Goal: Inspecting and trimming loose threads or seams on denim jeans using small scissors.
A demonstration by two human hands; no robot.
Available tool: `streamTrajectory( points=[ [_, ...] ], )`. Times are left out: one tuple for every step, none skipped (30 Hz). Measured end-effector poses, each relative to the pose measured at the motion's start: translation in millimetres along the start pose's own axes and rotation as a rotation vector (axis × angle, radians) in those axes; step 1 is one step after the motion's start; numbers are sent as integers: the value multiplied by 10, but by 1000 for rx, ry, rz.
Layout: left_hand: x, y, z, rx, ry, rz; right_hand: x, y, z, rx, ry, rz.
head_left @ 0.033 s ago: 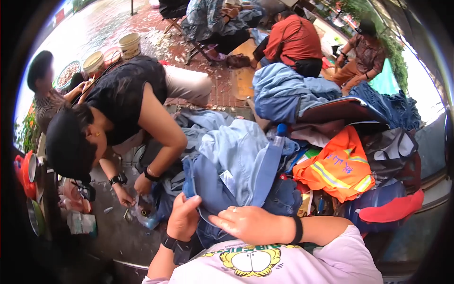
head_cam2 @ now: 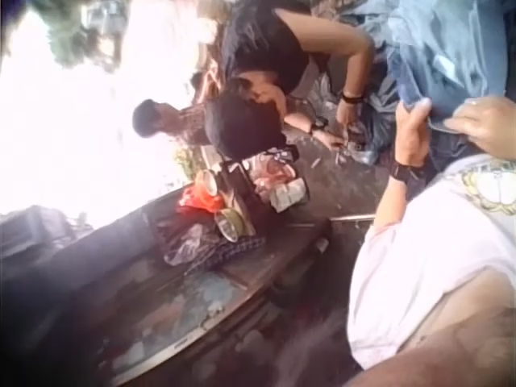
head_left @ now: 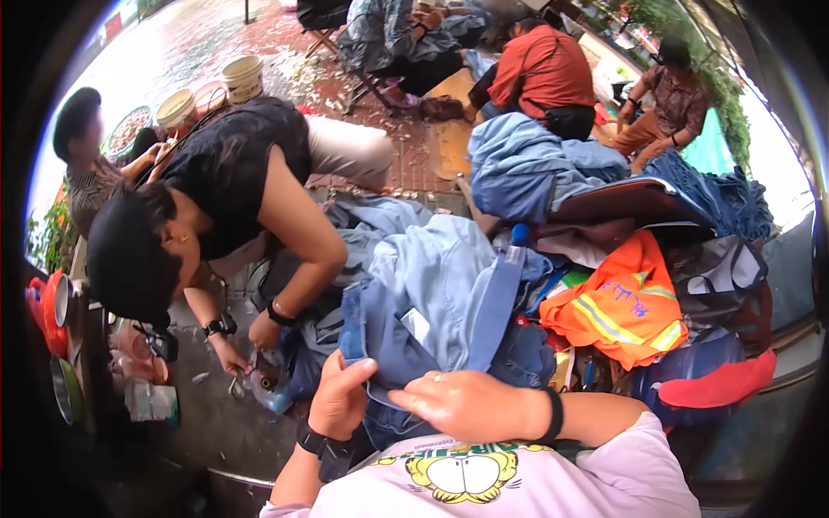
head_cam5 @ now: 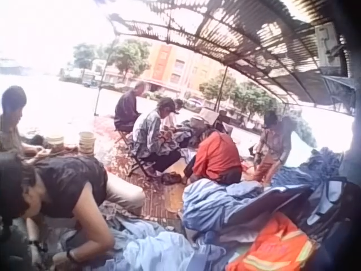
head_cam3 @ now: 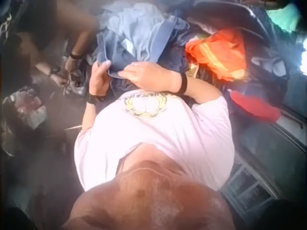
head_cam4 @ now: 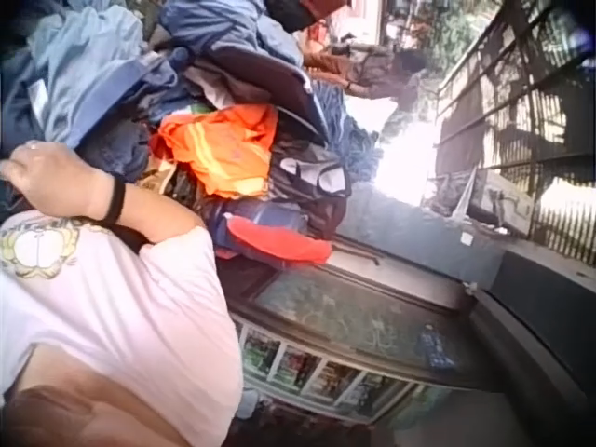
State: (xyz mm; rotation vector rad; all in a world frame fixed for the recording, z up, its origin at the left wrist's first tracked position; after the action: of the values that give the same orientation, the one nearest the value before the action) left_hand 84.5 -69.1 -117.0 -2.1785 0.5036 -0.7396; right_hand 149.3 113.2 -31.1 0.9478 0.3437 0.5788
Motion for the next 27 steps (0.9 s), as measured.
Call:
streamTrajectory(
  points=[
    [36, 17, -18, -96, 6, 7, 18, 135, -31, -58, -2, -18],
    [37, 35, -43, -74, 50, 42, 50, 259, -120, -90, 8, -41],
    [100, 63, -75, -52, 87, 68, 70, 401, -191, -115, 7, -127],
    [195, 127, -77, -49, 80, 34, 82, 541, -296, -81, -6, -208],
    [280, 212, -80, -66, 91, 75, 94, 626, -449, 39, -58, -241],
    [319, 317, -72, -83, 102, 124, 89, 684, -583, 291, -142, -281],
    [379, 491, -15, -175, 185, 170, 120, 732, -755, 522, -173, -257],
    [441, 501, 22, -175, 233, 170, 191, 732, -944, 592, -212, -209],
    [468, 507, 47, -174, 278, 172, 283, 737, -1083, 540, -257, -115],
    [463, 582, 62, -218, 293, 206, 347, 736, -1151, 471, -287, -72],
    [477, 595, 42, -212, 271, 185, 431, 721, -1205, 454, -307, -44],
    [495, 595, 28, -335, 257, 222, 498, 651, -1226, 450, -309, -98],
    [519, 611, 9, -456, 248, 248, 515, 623, -1143, 459, -361, -46],
    [524, 604, -36, -538, 267, 301, 600, 527, -1154, 446, -371, -60],
    [486, 629, 29, -585, 186, 372, 785, 525, -1093, 464, -499, -40],
    [436, 580, 44, -628, 145, 430, 979, 514, -1036, 429, -556, -96],
    [343, 554, 54, -665, 102, 506, 1165, 525, -959, 369, -644, -135],
    [326, 556, 78, -645, 104, 496, 1228, 625, -797, 338, -801, -41],
    [276, 540, 107, -617, 78, 519, 1385, 628, -730, 267, -819, -106],
    [183, 566, 105, -596, 50, 546, 1526, 598, -729, 263, -810, -93],
    [87, 602, 119, -582, 57, 593, 1651, 590, -717, 266, -809, -89],
    [-7, 621, 165, -546, 74, 493, 1680, 641, -605, 357, -782, -98],
    [-87, 646, 199, -518, 96, 404, 1631, 669, -488, 451, -765, -108],
    [-108, 668, 212, -421, 89, 337, 1553, 664, -469, 507, -729, -132],
    [-30, 699, 180, -329, 85, 257, 1470, 628, -493, 560, -682, -149],
    [-16, 676, 78, -343, 90, 183, 1449, 559, -554, 563, -688, -129],
    [-31, 651, 12, -359, 89, 107, 1495, 532, -602, 563, -692, -112]
  ],
)
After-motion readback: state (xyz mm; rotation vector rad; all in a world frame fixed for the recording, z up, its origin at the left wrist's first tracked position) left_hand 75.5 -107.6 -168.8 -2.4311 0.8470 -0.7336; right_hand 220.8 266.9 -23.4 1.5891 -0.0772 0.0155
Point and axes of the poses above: each hand's wrist, its own x-axis away from the middle knuckle, its own y-axis out of the back of the hand, z = x × y, the point moved 1 cm from there along -x, towards the middle knuckle, and after that the axes turned 1 degree about -y, right-handed, at the moved point
